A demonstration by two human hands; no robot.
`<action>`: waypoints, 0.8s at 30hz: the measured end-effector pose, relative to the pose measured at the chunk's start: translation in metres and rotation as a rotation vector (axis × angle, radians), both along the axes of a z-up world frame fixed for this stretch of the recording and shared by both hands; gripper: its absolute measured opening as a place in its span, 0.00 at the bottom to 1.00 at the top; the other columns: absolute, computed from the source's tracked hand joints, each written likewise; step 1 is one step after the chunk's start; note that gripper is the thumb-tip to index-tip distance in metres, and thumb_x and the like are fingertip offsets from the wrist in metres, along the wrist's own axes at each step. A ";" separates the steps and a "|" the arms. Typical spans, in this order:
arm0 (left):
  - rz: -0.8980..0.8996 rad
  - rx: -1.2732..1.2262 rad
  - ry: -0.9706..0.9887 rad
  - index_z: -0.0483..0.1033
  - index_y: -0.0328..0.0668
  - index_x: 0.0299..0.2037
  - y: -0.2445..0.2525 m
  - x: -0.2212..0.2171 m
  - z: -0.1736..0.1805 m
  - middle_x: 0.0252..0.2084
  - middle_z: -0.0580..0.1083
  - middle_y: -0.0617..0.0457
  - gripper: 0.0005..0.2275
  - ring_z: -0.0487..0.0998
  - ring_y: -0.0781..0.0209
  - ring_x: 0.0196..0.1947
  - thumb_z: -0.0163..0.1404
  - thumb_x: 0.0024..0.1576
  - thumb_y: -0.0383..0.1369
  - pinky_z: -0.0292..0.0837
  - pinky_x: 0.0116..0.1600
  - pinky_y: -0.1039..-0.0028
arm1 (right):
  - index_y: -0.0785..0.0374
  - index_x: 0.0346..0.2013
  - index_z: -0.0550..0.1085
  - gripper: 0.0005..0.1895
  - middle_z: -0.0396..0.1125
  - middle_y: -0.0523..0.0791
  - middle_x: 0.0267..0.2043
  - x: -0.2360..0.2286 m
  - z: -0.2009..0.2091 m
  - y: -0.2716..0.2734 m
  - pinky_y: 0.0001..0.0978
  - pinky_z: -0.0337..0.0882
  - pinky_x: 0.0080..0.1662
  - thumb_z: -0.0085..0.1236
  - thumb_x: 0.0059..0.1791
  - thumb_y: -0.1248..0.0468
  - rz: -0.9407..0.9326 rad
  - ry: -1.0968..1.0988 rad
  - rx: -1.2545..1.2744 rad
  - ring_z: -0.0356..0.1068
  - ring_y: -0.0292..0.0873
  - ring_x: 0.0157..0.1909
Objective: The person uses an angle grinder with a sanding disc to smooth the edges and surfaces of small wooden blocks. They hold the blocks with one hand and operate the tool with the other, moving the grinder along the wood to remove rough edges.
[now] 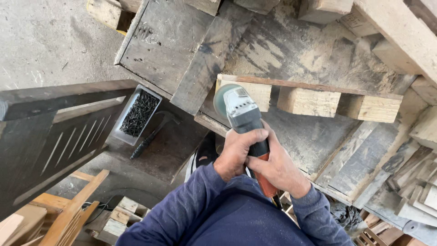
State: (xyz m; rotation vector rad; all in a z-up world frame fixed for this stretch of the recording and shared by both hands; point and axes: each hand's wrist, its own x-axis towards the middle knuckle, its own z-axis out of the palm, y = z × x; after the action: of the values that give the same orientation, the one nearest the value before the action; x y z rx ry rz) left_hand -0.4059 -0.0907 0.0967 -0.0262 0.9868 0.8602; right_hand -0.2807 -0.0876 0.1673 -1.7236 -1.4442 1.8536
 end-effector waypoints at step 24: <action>0.041 -0.019 -0.059 0.77 0.32 0.45 -0.005 0.034 -0.007 0.38 0.77 0.51 0.14 0.78 0.61 0.36 0.60 0.51 0.29 0.77 0.44 0.69 | 0.61 0.73 0.51 0.50 0.69 0.55 0.56 0.034 -0.003 0.003 0.41 0.71 0.56 0.63 0.40 0.60 0.035 -0.194 -0.027 0.73 0.51 0.58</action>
State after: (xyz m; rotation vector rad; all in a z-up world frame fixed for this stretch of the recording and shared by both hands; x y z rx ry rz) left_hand -0.3724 -0.0952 0.0902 -0.0875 0.9422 0.8829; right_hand -0.2468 -0.0842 0.1639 -1.9500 -1.5348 1.7714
